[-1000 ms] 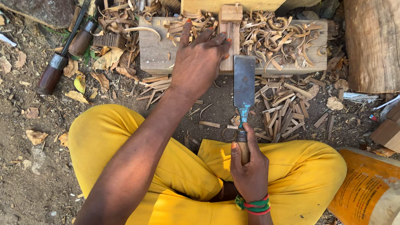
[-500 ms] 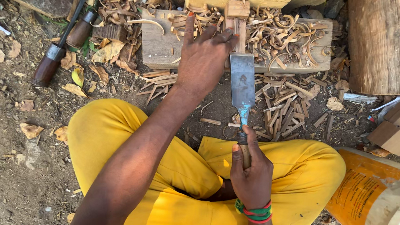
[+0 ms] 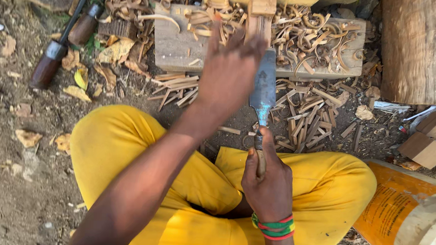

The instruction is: The person chisels a small piece of wood held in a wooden vise. They use a chisel to shave off thin layers of wood and then pick up the piece by hand.

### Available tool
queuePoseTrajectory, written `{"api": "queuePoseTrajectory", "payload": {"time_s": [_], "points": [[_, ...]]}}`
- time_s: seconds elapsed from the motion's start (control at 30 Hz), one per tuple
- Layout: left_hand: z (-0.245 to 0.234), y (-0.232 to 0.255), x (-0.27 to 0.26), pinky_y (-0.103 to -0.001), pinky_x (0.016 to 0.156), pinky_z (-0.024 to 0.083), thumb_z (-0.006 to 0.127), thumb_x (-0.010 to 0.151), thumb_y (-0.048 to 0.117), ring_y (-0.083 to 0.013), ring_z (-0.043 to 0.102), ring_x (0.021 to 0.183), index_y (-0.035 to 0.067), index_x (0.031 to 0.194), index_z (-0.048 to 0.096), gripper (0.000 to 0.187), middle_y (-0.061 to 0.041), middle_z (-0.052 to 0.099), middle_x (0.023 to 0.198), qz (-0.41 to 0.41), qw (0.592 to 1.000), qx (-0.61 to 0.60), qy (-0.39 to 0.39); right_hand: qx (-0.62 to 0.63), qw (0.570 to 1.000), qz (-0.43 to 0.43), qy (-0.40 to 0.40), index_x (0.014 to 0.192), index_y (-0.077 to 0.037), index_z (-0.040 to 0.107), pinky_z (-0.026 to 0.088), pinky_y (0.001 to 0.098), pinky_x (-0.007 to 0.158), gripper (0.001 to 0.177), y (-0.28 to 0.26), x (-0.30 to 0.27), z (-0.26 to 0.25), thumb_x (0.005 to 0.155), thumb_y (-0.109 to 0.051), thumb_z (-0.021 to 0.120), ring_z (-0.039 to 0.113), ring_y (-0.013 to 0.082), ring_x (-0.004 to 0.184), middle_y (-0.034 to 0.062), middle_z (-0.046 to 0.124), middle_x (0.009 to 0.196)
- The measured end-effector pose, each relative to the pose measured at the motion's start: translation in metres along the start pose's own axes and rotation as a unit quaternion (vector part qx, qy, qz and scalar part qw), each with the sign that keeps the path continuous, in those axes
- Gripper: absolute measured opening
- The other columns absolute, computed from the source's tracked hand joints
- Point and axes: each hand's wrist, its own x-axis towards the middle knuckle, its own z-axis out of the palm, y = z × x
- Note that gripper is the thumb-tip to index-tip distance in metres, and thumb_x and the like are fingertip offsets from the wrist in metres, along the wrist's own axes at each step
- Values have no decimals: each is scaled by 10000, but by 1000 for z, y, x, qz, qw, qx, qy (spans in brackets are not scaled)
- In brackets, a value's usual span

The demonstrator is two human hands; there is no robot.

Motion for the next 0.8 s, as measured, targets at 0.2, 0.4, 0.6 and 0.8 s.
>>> {"api": "queuePoseTrajectory", "payload": {"time_s": [0.2, 0.4, 0.6, 0.8], "points": [[-20, 31, -12, -409, 1174, 372, 643, 877, 113, -313, 646, 1245, -60, 1155, 727, 338, -244, 708, 1254, 36, 991, 45, -120, 2, 1000, 29, -6, 1383, -28, 549, 513, 400, 508, 478, -5, 16, 5, 924, -103, 655, 694, 349, 572, 207, 651, 684], [-4, 29, 0, -410, 1205, 357, 661, 872, 113, -316, 649, 1210, -78, 1147, 724, 340, -272, 691, 1253, 22, 991, 72, -115, -3, 995, -78, 60, 1426, -15, 558, 536, 405, 604, 457, -3, 30, 20, 982, -90, 634, 708, 402, 764, 242, 684, 864], [-2, 11, 17, -436, 1243, 284, 749, 803, 104, -319, 601, 1285, -44, 1197, 703, 423, -244, 648, 1319, -11, 986, -21, -165, 15, 999, 19, 38, 1429, -80, 576, 527, 431, 588, 468, -1, 47, 29, 973, -154, 653, 714, 380, 628, 233, 693, 771], [-17, -1, 6, -471, 1240, 282, 696, 775, 10, -287, 606, 1300, 57, 1247, 711, 475, -158, 655, 1362, -28, 986, -148, -66, 59, 981, -144, 118, 1489, -32, 544, 538, 365, 597, 459, 12, 34, 30, 1054, -143, 637, 687, 201, 685, 128, 704, 881]]}}
